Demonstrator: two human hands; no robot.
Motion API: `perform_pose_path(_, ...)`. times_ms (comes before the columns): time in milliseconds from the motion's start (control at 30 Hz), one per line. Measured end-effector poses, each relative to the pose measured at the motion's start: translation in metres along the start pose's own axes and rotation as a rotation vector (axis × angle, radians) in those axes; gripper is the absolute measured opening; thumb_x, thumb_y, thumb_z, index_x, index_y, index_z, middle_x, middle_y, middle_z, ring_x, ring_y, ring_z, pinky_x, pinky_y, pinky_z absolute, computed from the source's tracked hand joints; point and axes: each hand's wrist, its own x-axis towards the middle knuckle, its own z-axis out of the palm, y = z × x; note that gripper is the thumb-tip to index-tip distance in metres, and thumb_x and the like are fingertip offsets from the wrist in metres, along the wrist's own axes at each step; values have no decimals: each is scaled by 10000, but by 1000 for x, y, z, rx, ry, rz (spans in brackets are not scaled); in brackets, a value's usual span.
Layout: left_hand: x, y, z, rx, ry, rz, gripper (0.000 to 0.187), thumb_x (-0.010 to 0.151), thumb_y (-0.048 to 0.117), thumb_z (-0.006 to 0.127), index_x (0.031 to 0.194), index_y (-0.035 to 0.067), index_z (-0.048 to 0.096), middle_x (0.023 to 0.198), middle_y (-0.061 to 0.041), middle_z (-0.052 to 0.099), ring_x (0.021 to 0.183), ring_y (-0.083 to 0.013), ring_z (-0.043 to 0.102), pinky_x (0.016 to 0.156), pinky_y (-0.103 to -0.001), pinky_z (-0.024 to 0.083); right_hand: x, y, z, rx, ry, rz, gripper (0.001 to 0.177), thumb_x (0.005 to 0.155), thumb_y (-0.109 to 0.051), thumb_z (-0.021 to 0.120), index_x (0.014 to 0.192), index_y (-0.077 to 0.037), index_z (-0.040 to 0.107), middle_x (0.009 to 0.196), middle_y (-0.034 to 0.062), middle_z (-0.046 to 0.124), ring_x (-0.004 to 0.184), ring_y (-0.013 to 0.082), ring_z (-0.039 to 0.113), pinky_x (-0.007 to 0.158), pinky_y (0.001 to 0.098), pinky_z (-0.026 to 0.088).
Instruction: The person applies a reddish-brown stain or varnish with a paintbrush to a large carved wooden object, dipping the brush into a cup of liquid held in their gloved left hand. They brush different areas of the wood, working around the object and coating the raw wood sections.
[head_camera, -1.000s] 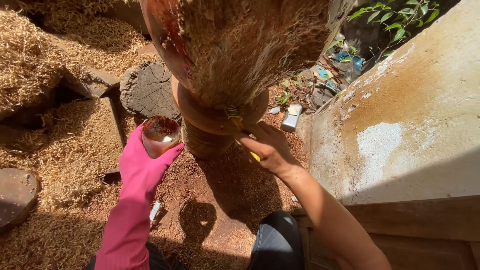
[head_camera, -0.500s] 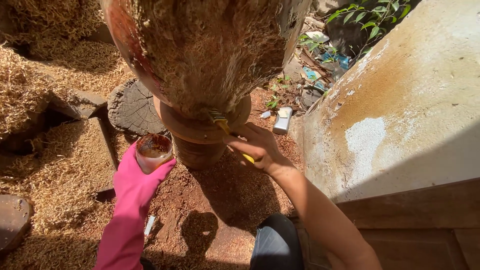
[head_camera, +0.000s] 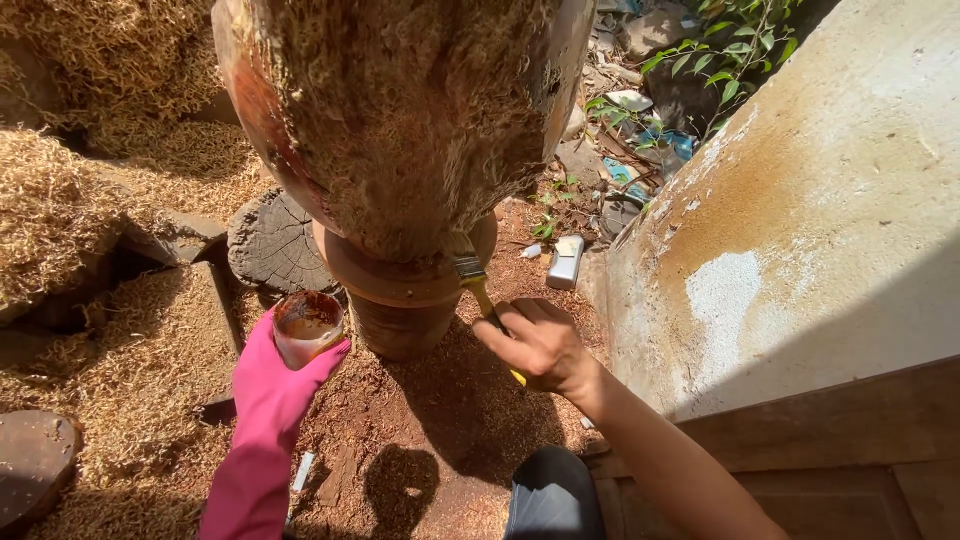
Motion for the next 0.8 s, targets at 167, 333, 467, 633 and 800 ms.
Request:
perform_pose_path(167,4,-6,7,67,9,167,1015,637,331,927,1492,36,466,1375,-153,619,1236,-260,622,1092,-367,458,45,5,-18,-184,370,-19,218,968,-51,691,1176,-108,714,915,83,667,723,168,594,525,316,480)
perform_pose_path(333,5,-4,11,-18,-117,223,1071,630,266,918,1539,59,390,1482,-134,552,1319,-247,589,1149,-360,426,46,-17,-24,-146,203,31,256,913,-58,694,1166,-77,725,904,91,681,694,156,595,477,306,450)
perform_pose_path(467,6,10,14,-404,-327,270,1208,558,109,896,1584,85,260,1631,-92,361,1343,-255,571,1130,-389,470,59,-13,-37,-121,419,6,235,958,-47,665,1189,-82,684,941,93,652,784,182,629,577,320,514)
perform_pose_path(633,8,9,20,-428,-358,197,1248,542,36,871,1610,138,233,1543,-161,498,1316,-284,616,1156,-398,449,59,-20,-19,-96,360,23,225,956,-51,651,1177,-62,690,946,128,677,783,214,647,575,325,533)
perform_pose_path(800,10,17,16,-303,-352,229,1270,532,29,903,1600,175,231,1548,-167,464,1331,-291,596,1160,-399,444,56,-13,-24,-107,270,1,210,921,-72,706,1129,-84,729,918,113,703,766,169,653,549,290,525)
